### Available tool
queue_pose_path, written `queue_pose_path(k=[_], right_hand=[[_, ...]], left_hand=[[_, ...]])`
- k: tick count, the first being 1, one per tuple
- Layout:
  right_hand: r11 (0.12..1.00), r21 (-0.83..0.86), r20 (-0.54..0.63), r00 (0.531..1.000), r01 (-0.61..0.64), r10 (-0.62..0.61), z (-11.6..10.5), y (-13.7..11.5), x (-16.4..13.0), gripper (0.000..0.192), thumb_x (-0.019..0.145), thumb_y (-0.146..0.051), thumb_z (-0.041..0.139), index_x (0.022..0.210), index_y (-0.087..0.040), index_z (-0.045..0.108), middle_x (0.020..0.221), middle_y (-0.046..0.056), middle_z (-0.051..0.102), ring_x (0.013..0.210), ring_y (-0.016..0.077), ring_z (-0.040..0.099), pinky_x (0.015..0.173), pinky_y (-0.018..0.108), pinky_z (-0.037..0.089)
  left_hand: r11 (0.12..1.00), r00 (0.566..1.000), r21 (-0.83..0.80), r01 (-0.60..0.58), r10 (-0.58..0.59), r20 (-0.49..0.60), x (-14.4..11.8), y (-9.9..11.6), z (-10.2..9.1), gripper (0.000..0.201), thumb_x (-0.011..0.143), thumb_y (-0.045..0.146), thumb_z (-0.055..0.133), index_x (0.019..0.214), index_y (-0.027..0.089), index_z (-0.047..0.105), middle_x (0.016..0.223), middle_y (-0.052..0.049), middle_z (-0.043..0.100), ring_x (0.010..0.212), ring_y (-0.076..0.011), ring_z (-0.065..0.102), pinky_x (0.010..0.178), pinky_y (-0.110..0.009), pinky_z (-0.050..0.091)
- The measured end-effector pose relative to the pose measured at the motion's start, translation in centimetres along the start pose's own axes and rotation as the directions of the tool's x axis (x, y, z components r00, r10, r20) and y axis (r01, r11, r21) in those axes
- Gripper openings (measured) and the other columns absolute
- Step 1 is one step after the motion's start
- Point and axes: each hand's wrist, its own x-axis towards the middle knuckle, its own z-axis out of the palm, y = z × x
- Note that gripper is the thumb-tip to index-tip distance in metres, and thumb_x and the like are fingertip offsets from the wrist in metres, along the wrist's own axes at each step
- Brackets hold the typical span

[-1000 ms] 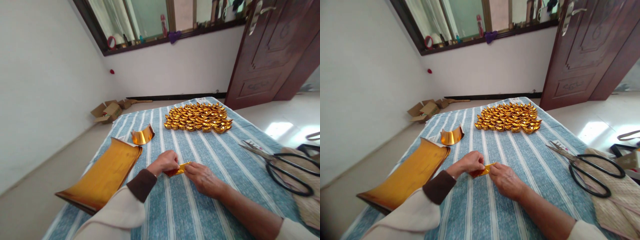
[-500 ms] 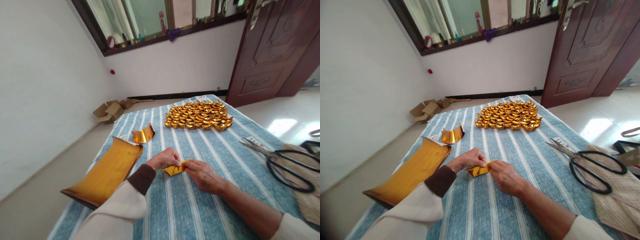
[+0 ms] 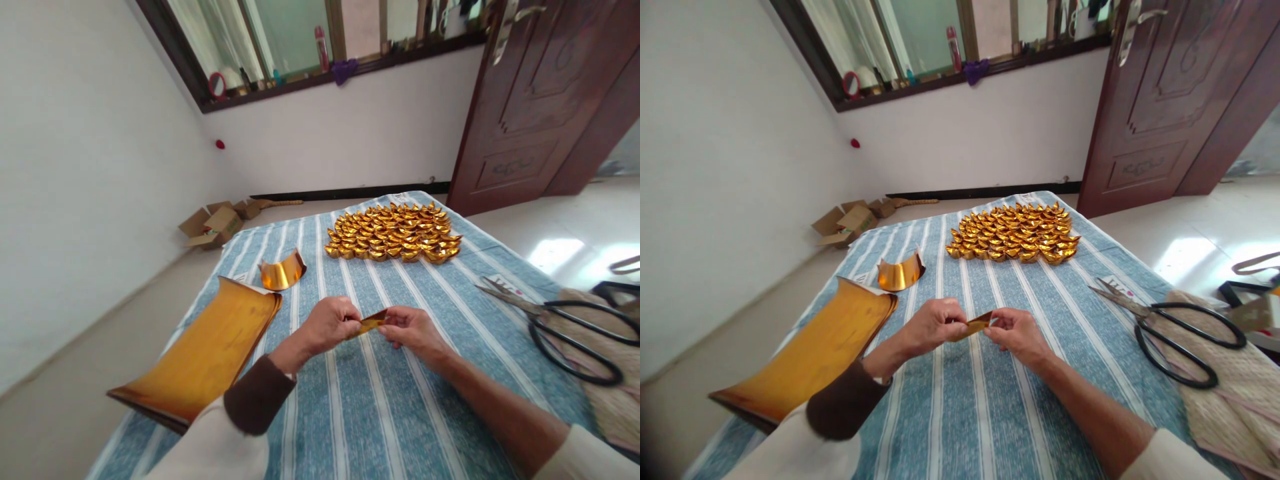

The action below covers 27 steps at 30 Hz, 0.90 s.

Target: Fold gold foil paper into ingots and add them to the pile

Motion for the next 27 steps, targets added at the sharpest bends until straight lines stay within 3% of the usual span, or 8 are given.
queue_pose_path(k=[4, 6, 9, 11, 14, 18, 24, 27], right_hand=[[0.973, -0.153, -0.046, 0.983, 0.171, -0.18, 0.3, 0.4, -0.4, 0.017, 0.079, -0.032, 0.064, 0.087, -0.019, 0.07, 0.063, -0.002, 0.059, 0.054, 0.0107, 0.052, 0.051, 0.023, 0.043], [0.867, -0.367, -0.039, 0.925, 0.338, -0.378, 0.4, 0.5, -0.7, 0.013, 0.085, -0.026, 0.059, 0.084, -0.019, 0.069, 0.065, -0.001, 0.061, 0.058, 0.0116, 0.054, 0.055, 0.024, 0.042], [0.502, -0.634, 0.164, 0.737, 0.588, -0.655, 0.6, 0.3, -1.2, 0.025, 0.093, -0.016, 0.046, 0.08, -0.017, 0.066, 0.067, 0.002, 0.061, 0.063, 0.0132, 0.054, 0.06, 0.027, 0.04], [0.245, -0.713, 0.324, 0.619, 0.657, -0.716, 0.8, 0.0, -1.6, 0.031, 0.096, -0.012, 0.04, 0.075, -0.017, 0.062, 0.065, 0.002, 0.058, 0.062, 0.0141, 0.05, 0.058, 0.029, 0.036], [0.017, -0.741, 0.477, 0.543, 0.672, -0.691, 1.2, -0.4, -2.0, 0.03, 0.096, -0.012, 0.041, 0.074, -0.016, 0.06, 0.063, 0.002, 0.053, 0.059, 0.0155, 0.044, 0.054, 0.032, 0.03], [-0.05, -0.687, 0.593, 0.52, 0.725, -0.615, 1.8, -0.3, -2.6, 0.031, 0.097, -0.011, 0.038, 0.075, -0.016, 0.059, 0.067, 0.002, 0.053, 0.061, 0.0165, 0.042, 0.054, 0.033, 0.029], [-0.014, -0.633, 0.65, 0.522, 0.774, -0.553, 2.2, 0.2, -2.9, 0.033, 0.099, -0.012, 0.035, 0.075, -0.016, 0.057, 0.069, 0.003, 0.052, 0.063, 0.0167, 0.04, 0.056, 0.033, 0.03], [0.033, -0.638, 0.643, 0.556, 0.769, -0.527, 2.2, 0.4, -2.9, 0.031, 0.099, -0.013, 0.035, 0.078, -0.016, 0.058, 0.07, 0.003, 0.053, 0.064, 0.0167, 0.041, 0.057, 0.033, 0.031]], left_hand=[[0.909, 0.96, 0.369, -0.196, 0.255, -0.118, -0.9, -0.1, 1.4, 0.017, 0.086, 0.012, 0.055, 0.074, 0.018, 0.065, 0.07, 0.001, 0.056, 0.066, -0.0125, 0.053, 0.058, -0.021, 0.039], [0.825, 0.921, 0.514, -0.235, 0.358, -0.155, -1.5, -0.4, 2.1, 0.021, 0.09, 0.012, 0.049, 0.075, 0.017, 0.063, 0.072, -0.001, 0.057, 0.069, -0.0144, 0.054, 0.058, -0.022, 0.042], [0.758, 0.857, 0.594, -0.27, 0.471, -0.211, -2.4, -0.9, 3.2, 0.025, 0.096, 0.014, 0.041, 0.083, 0.016, 0.062, 0.078, -0.003, 0.06, 0.074, -0.0157, 0.057, 0.063, -0.024, 0.047], [0.759, 0.824, 0.59, -0.276, 0.503, -0.261, -3.1, -1.4, 3.9, 0.026, 0.099, 0.015, 0.038, 0.089, 0.015, 0.062, 0.082, -0.004, 0.063, 0.075, -0.0152, 0.059, 0.067, -0.025, 0.049], [0.774, 0.803, 0.576, -0.262, 0.506, -0.315, -4.1, -2.2, 5.2, 0.026, 0.1, 0.015, 0.037, 0.092, 0.015, 0.062, 0.088, -0.005, 0.066, 0.076, -0.0145, 0.061, 0.068, -0.025, 0.05], [0.785, 0.812, 0.566, -0.251, 0.489, -0.318, -5.4, -2.8, 6.6, 0.027, 0.1, 0.017, 0.038, 0.091, 0.015, 0.063, 0.085, -0.006, 0.068, 0.075, -0.0148, 0.063, 0.067, -0.027, 0.05], [0.841, 0.851, 0.469, -0.27, 0.436, -0.291, -6.5, -2.8, 7.3, 0.026, 0.101, 0.018, 0.038, 0.093, 0.015, 0.063, 0.092, -0.005, 0.07, 0.088, -0.0169, 0.064, 0.078, -0.032, 0.048], [0.865, 0.868, 0.431, -0.255, 0.402, -0.292, -6.6, -2.7, 7.3, 0.022, 0.098, 0.017, 0.042, 0.094, 0.016, 0.064, 0.096, -0.006, 0.07, 0.095, -0.0186, 0.063, 0.084, -0.035, 0.048]])
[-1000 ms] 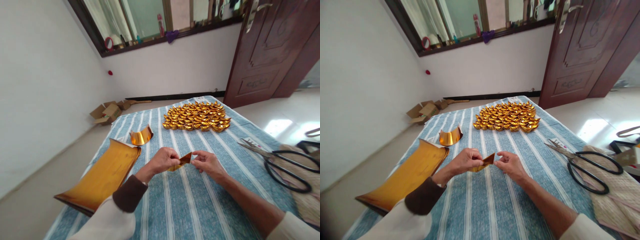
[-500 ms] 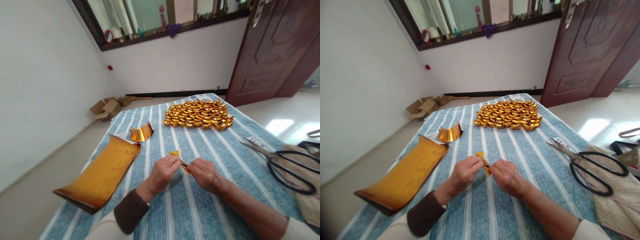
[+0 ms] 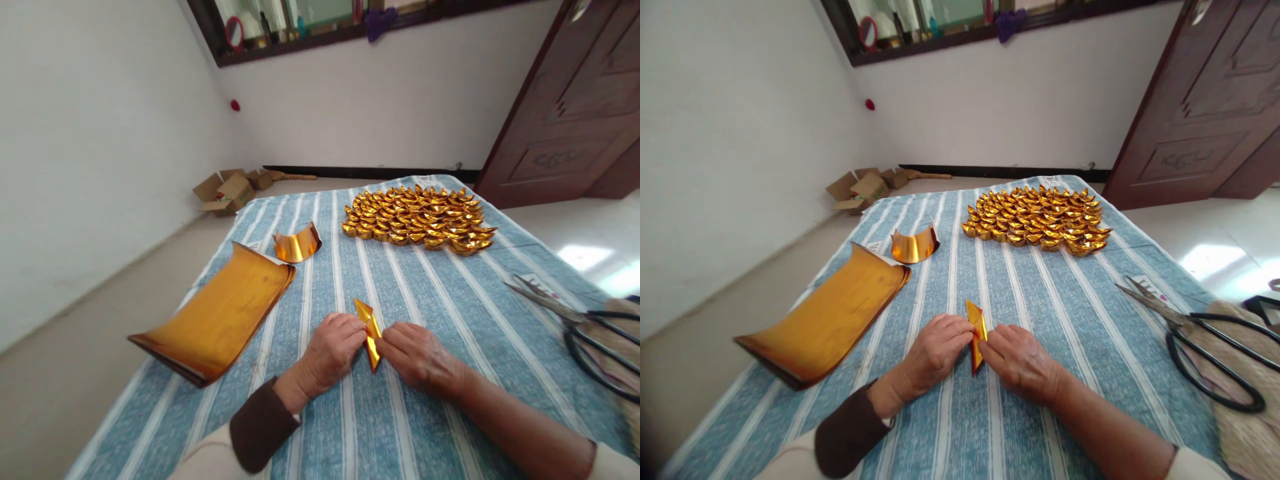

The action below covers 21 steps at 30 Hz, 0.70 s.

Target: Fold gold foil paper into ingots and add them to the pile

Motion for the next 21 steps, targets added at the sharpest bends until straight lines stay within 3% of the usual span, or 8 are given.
queue_pose_path(k=[5, 9, 15, 21], right_hand=[[0.998, 0.027, 0.028, 0.998, -0.055, 0.054, 0.3, 0.3, -0.4, 0.032, 0.099, -0.014, 0.035, 0.077, -0.017, 0.058, 0.072, 0.003, 0.053, 0.065, 0.0165, 0.041, 0.058, 0.032, 0.032], [0.998, 0.031, 0.034, 0.997, -0.063, 0.062, 0.4, 0.7, -0.6, 0.025, 0.099, -0.016, 0.039, 0.091, -0.017, 0.063, 0.081, 0.005, 0.057, 0.071, 0.0168, 0.046, 0.062, 0.031, 0.036], [0.999, 0.023, 0.053, 0.998, -0.04, 0.039, -0.2, 1.0, -0.6, 0.023, 0.099, -0.017, 0.042, 0.1, -0.017, 0.065, 0.092, 0.008, 0.061, 0.082, 0.0179, 0.053, 0.072, 0.031, 0.044], [0.992, 0.095, 0.049, 0.996, -0.081, 0.077, -0.5, 1.1, -0.4, 0.027, 0.098, -0.016, 0.042, 0.089, -0.018, 0.068, 0.093, 0.008, 0.064, 0.085, 0.0183, 0.058, 0.073, 0.032, 0.047]], left_hand=[[0.998, 1.0, -0.053, 0.025, -0.025, 0.004, -0.2, 0.3, 0.2, 0.022, 0.098, 0.018, 0.042, 0.101, 0.015, 0.063, 0.1, -0.007, 0.07, 0.102, -0.0199, 0.062, 0.089, -0.036, 0.049], [0.996, 0.999, -0.087, 0.037, -0.038, -0.005, -0.6, 0.4, 0.4, 0.022, 0.099, 0.018, 0.041, 0.107, 0.015, 0.062, 0.107, -0.008, 0.069, 0.109, -0.0211, 0.06, 0.094, -0.039, 0.048], [0.994, 0.995, -0.091, 0.053, -0.046, 0.085, -0.7, 0.7, -0.2, 0.023, 0.098, 0.02, 0.043, 0.114, 0.015, 0.06, 0.115, -0.009, 0.066, 0.12, -0.024, 0.054, 0.098, -0.043, 0.047], [0.991, 0.98, -0.063, 0.12, -0.108, 0.169, -0.6, 1.4, -0.8, 0.02, 0.096, 0.02, 0.047, 0.109, 0.016, 0.061, 0.117, -0.009, 0.065, 0.126, -0.0303, 0.049, 0.1, -0.051, 0.045]])
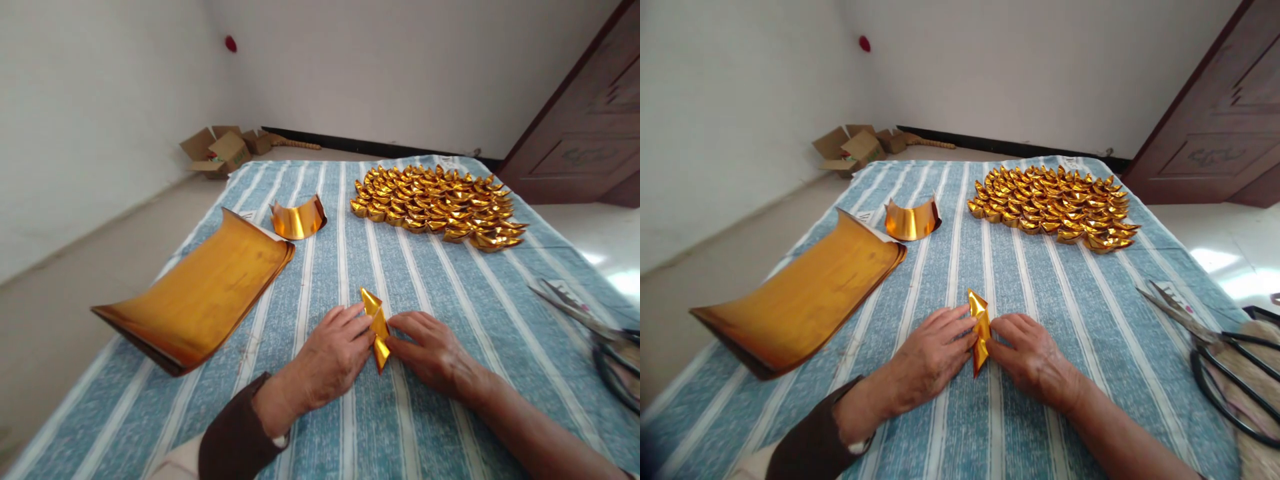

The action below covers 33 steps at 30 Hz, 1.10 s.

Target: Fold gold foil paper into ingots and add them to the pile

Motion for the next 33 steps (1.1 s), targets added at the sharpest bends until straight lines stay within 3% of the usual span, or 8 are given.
queue_pose_path(k=[10, 19, 28, 33], right_hand=[[0.994, 0.107, -0.057, 0.998, -0.027, 0.034, 0.5, 0.6, 0.1, 0.02, 0.095, -0.017, 0.05, 0.088, -0.019, 0.069, 0.105, 0.009, 0.064, 0.091, 0.018, 0.059, 0.078, 0.034, 0.048], [0.993, 0.106, -0.04, 0.998, -0.052, 0.057, 0.6, 0.6, 0.1, 0.02, 0.095, -0.02, 0.051, 0.091, -0.022, 0.07, 0.11, 0.009, 0.064, 0.098, 0.0195, 0.059, 0.081, 0.036, 0.049], [0.966, 0.179, -0.046, 0.979, -0.187, 0.198, 0.7, 0.0, 0.3, 0.022, 0.094, -0.019, 0.051, 0.087, -0.022, 0.072, 0.117, 0.009, 0.063, 0.115, 0.0243, 0.055, 0.094, 0.044, 0.049], [0.942, 0.211, -0.044, 0.96, -0.263, 0.277, 1.1, -0.3, 0.3, 0.019, 0.092, -0.019, 0.053, 0.088, -0.022, 0.072, 0.121, 0.01, 0.062, 0.124, 0.0267, 0.049, 0.1, 0.051, 0.046]], left_hand=[[0.999, 0.994, -0.033, 0.043, -0.04, 0.097, -0.3, 0.2, -0.4, 0.031, 0.09, 0.021, 0.057, 0.12, 0.017, 0.057, 0.125, -0.01, 0.061, 0.132, -0.0362, 0.041, 0.103, -0.057, 0.042], [0.997, 0.993, -0.061, 0.048, -0.041, 0.109, -0.4, 0.3, -0.7, 0.025, 0.088, 0.021, 0.059, 0.113, 0.019, 0.06, 0.132, -0.012, 0.055, 0.136, -0.038, 0.036, 0.103, -0.059, 0.041], [0.983, 0.992, -0.169, 0.071, -0.051, 0.115, -0.3, 0.0, -1.2, 0.027, 0.084, 0.019, 0.063, 0.111, 0.02, 0.062, 0.128, -0.01, 0.059, 0.136, -0.0354, 0.037, 0.106, -0.058, 0.039], [0.984, 0.991, -0.16, 0.073, -0.053, 0.122, -0.3, -0.2, -1.2, 0.042, 0.083, 0.021, 0.065, 0.124, 0.016, 0.056, 0.128, -0.012, 0.06, 0.136, -0.0363, 0.037, 0.105, -0.057, 0.04]])
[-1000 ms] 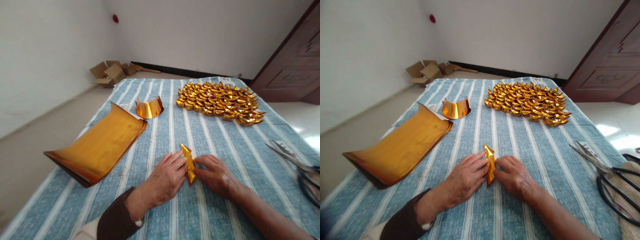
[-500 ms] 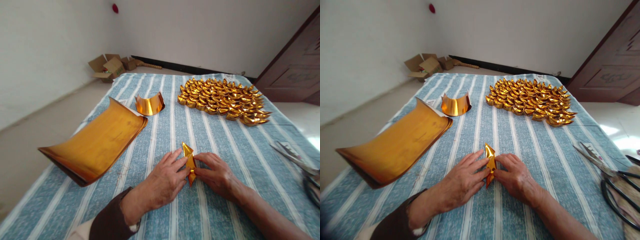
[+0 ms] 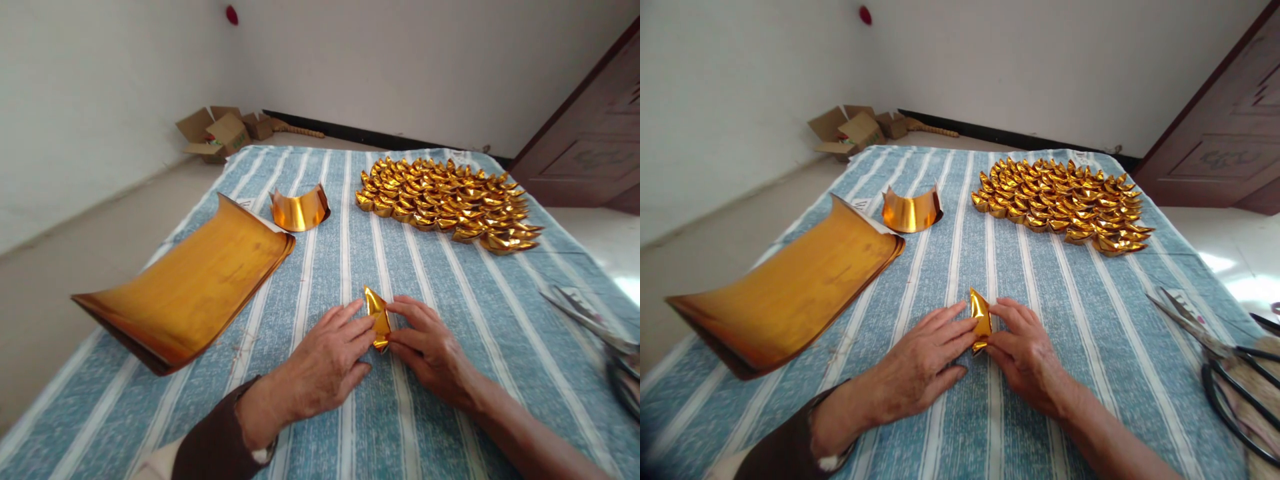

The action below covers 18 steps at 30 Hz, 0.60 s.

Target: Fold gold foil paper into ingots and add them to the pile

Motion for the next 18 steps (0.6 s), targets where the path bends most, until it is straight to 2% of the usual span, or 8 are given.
queue_pose_path(k=[4, 9, 18], right_hand=[[0.998, 0.006, -0.037, 0.997, -0.062, 0.062, 0.4, -0.2, 0.1, 0.019, 0.091, -0.021, 0.055, 0.085, -0.022, 0.073, 0.12, 0.01, 0.062, 0.125, 0.0279, 0.048, 0.099, 0.052, 0.047], [0.992, -0.007, -0.083, 0.989, -0.124, 0.123, 1.0, -0.4, 0.3, 0.02, 0.091, -0.024, 0.056, 0.081, -0.023, 0.073, 0.118, 0.01, 0.062, 0.123, 0.0291, 0.049, 0.098, 0.054, 0.046], [0.979, 0.011, -0.105, 0.974, -0.202, 0.202, 1.6, -0.8, 0.6, 0.023, 0.09, -0.026, 0.059, 0.07, -0.02, 0.069, 0.114, 0.01, 0.063, 0.121, 0.0295, 0.05, 0.097, 0.053, 0.045]], left_hand=[[0.999, 1.0, 0.033, -0.017, 0.018, -0.023, 0.0, 0.1, 0.2, 0.037, 0.086, 0.021, 0.061, 0.122, 0.014, 0.058, 0.127, -0.013, 0.06, 0.136, -0.0356, 0.037, 0.104, -0.056, 0.041], [1.0, 0.999, 0.021, -0.002, 0.003, -0.039, 0.0, 0.2, 0.1, 0.025, 0.086, 0.022, 0.061, 0.11, 0.016, 0.064, 0.125, -0.012, 0.061, 0.134, -0.0357, 0.04, 0.103, -0.057, 0.042], [0.997, 1.0, -0.07, 0.006, -0.008, -0.03, 0.0, -0.1, -0.4, 0.031, 0.079, 0.02, 0.067, 0.109, 0.015, 0.063, 0.122, -0.011, 0.063, 0.135, -0.0361, 0.039, 0.106, -0.057, 0.04]])
